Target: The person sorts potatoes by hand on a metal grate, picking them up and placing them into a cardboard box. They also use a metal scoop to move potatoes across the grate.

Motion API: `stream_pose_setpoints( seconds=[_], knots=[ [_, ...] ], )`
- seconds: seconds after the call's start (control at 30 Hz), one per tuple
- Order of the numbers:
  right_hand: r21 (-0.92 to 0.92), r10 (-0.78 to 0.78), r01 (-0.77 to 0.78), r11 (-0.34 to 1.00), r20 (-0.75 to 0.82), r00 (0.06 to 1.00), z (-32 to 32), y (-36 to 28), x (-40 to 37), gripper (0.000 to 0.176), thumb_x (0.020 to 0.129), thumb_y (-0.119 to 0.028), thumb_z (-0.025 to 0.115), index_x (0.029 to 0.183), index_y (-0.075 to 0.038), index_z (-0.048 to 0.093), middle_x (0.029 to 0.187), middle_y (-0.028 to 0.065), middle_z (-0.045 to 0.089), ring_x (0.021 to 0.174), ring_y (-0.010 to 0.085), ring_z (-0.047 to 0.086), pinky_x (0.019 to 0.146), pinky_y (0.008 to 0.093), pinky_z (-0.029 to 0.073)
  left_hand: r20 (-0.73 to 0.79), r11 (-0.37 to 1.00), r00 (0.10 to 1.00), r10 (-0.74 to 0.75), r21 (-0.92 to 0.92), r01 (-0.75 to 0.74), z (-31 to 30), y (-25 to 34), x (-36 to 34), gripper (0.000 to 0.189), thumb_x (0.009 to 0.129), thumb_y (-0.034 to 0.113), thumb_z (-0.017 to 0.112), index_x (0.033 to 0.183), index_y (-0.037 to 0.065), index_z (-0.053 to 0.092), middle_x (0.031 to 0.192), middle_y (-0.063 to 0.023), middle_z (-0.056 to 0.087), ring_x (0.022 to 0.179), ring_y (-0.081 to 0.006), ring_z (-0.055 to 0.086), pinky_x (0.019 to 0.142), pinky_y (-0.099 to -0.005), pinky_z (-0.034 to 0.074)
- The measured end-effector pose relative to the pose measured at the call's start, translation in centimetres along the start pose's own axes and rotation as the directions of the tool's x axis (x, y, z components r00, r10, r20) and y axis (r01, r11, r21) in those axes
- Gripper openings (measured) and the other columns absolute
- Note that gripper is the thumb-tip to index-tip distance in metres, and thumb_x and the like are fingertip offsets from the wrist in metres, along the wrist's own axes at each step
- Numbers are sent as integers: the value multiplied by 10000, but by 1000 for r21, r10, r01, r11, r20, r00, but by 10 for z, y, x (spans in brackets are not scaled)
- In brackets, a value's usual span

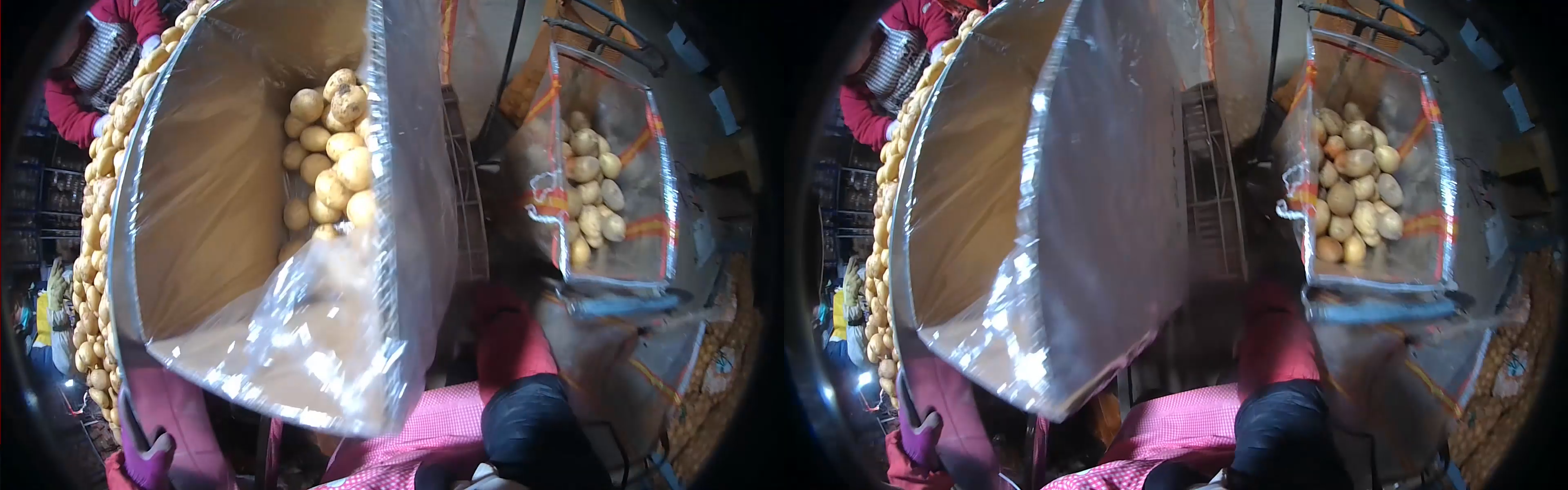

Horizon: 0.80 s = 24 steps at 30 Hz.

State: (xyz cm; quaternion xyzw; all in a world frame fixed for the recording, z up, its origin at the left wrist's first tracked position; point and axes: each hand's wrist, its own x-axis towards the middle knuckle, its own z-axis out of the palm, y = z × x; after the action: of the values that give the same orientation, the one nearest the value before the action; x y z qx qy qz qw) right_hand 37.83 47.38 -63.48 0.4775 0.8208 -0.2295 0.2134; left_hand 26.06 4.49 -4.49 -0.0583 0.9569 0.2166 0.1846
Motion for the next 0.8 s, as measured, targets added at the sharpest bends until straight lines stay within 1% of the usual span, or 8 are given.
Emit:
stream_pose_setpoints(
  seconds=[0.03, 0.07, 0.13, 0.2, 0.47, 0.73, 0.77, 0.8],
  knots=[
    [-11, 16, -17, 1000, -13, 1000, 9, 12, 17, 435, 887, -404, 601, 1211, -114, 594, 868, 108, 673, 692, 197, 621, 638, 340, 511, -38, 998, 998, -48, 49, 50, 2, 3, -1, 938, 630, 128, 532, 1504, 6, 216, 1417, -120, 391, 1323, -231, 388, 1092, -347, 303],
    [-21, 28, -29, 999, -23, 999, 17, 25, 32, 434, 889, -407, 596, 1207, -112, 594, 870, 108, 673, 693, 197, 621, 636, 340, 511, -51, 991, 995, 86, 110, -80, -2, -10, -1, 936, 630, 138, 530, 1505, 10, 220, 1416, -125, 392, 1319, -232, 395, 1083, -354, 317],
    [-36, 47, -49, 998, -46, 998, 31, 50, 63, 432, 893, -413, 586, 1200, -109, 595, 873, 110, 673, 695, 198, 622, 634, 340, 510, -86, 969, 974, 210, 153, -195, 0, -16, -6, 941, 641, 170, 561, 1507, 17, 227, 1416, -130, 403, 1298, -232, 420, 1060, -355, 346],
    [-40, 60, -63, 997, -73, 996, 42, 73, 91, 432, 897, -420, 577, 1193, -107, 596, 876, 111, 672, 697, 199, 623, 631, 341, 509, -142, 976, 968, 206, 107, -192, 9, -3, -14, 958, 661, 215, 628, 1512, 22, 233, 1415, -129, 425, 1265, -232, 456, 1031, -343, 378],
    [-40, 108, -115, 993, -142, 984, 73, 125, 166, 436, 911, -446, 537, 1163, -95, 599, 888, 117, 672, 704, 204, 625, 621, 341, 504, -301, 992, 946, 119, 79, -100, 27, -3, -26, 935, 674, 168, 629, 1509, 16, 238, 1422, -136, 431, 1267, -229, 459, 1028, -335, 390],
    [21, 131, -130, 991, -168, 977, 76, 141, 150, 453, 926, -472, 498, 1134, -84, 603, 900, 123, 672, 711, 208, 628, 610, 341, 500, -335, 995, 937, 101, 39, -94, 26, -4, -20, 913, 687, 120, 630, 1506, 9, 242, 1429, -143, 437, 1270, -227, 462, 1026, -327, 402],
    [15, 123, -122, 992, -172, 977, 74, 138, 137, 456, 927, -475, 493, 1130, -82, 603, 902, 124, 672, 712, 209, 628, 609, 341, 500, -308, 994, 946, 96, 71, -78, 30, 11, -17, 903, 646, 72, 568, 1496, 32, 266, 1404, -106, 447, 1290, -202, 441, 1061, -318, 345],
    [24, 115, -113, 993, -171, 979, 73, 130, 127, 459, 929, -478, 488, 1127, -81, 604, 903, 124, 672, 713, 209, 628, 608, 342, 499, -287, 996, 956, 54, 85, -30, 36, 29, -18, 903, 652, 87, 575, 1494, 9, 257, 1415, -113, 440, 1293, -200, 440, 1070, -318, 334]
  ],
)
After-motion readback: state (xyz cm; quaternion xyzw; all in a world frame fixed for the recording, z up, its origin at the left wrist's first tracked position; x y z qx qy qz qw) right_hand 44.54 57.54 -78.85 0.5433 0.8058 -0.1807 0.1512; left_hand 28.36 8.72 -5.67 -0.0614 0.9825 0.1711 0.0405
